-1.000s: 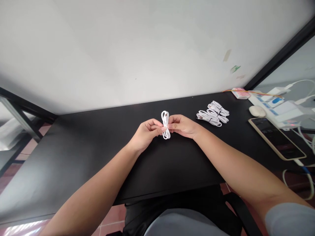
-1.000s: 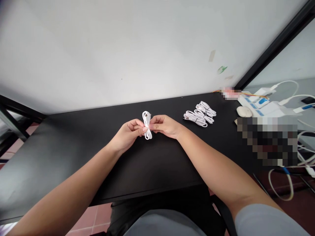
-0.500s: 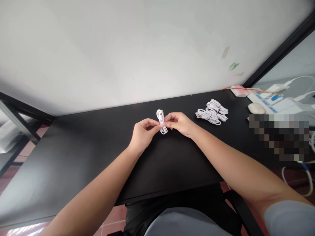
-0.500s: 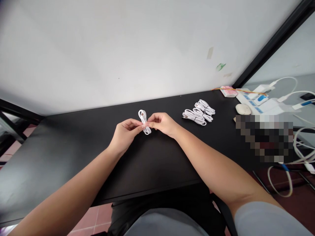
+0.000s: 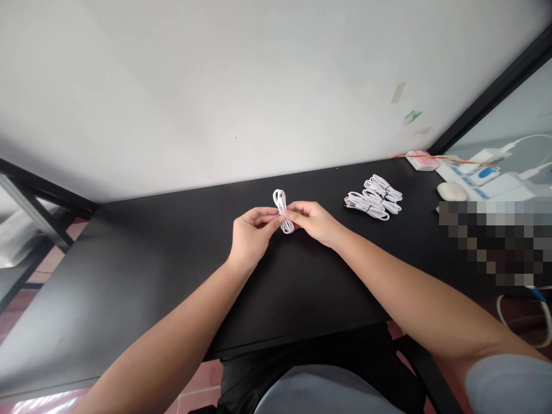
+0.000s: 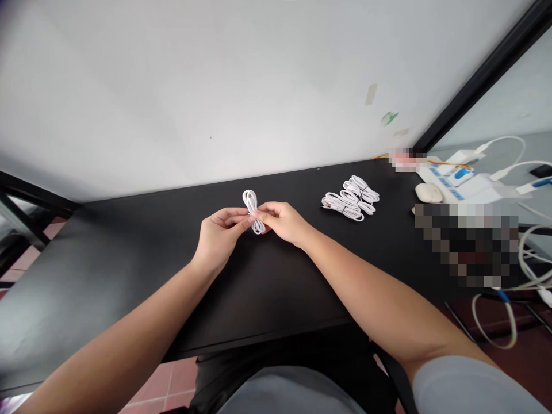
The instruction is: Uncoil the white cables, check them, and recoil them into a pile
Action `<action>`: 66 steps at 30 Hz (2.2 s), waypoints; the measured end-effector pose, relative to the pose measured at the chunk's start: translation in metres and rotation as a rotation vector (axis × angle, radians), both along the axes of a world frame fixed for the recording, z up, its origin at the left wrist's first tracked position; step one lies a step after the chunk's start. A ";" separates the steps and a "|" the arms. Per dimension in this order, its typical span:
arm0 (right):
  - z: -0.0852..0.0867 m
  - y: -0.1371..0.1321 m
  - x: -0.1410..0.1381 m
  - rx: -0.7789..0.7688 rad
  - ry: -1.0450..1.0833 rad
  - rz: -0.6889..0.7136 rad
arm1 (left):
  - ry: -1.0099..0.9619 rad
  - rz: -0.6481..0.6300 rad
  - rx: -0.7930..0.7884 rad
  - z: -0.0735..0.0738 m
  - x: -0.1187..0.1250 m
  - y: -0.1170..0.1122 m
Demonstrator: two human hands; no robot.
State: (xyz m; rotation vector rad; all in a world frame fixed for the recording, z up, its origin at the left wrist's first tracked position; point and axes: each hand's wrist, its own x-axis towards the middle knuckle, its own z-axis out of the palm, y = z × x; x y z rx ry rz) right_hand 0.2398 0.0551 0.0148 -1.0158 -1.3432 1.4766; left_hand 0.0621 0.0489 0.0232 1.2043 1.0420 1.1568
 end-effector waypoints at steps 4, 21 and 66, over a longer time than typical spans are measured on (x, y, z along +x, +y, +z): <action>-0.001 0.001 0.000 -0.100 0.129 0.009 | 0.037 0.008 0.001 0.003 0.000 -0.002; 0.005 0.000 0.000 -0.195 0.246 0.060 | 0.424 0.071 0.369 0.010 -0.005 -0.003; 0.007 -0.004 -0.007 -0.058 0.226 -0.062 | 0.349 0.027 0.285 0.009 -0.003 -0.005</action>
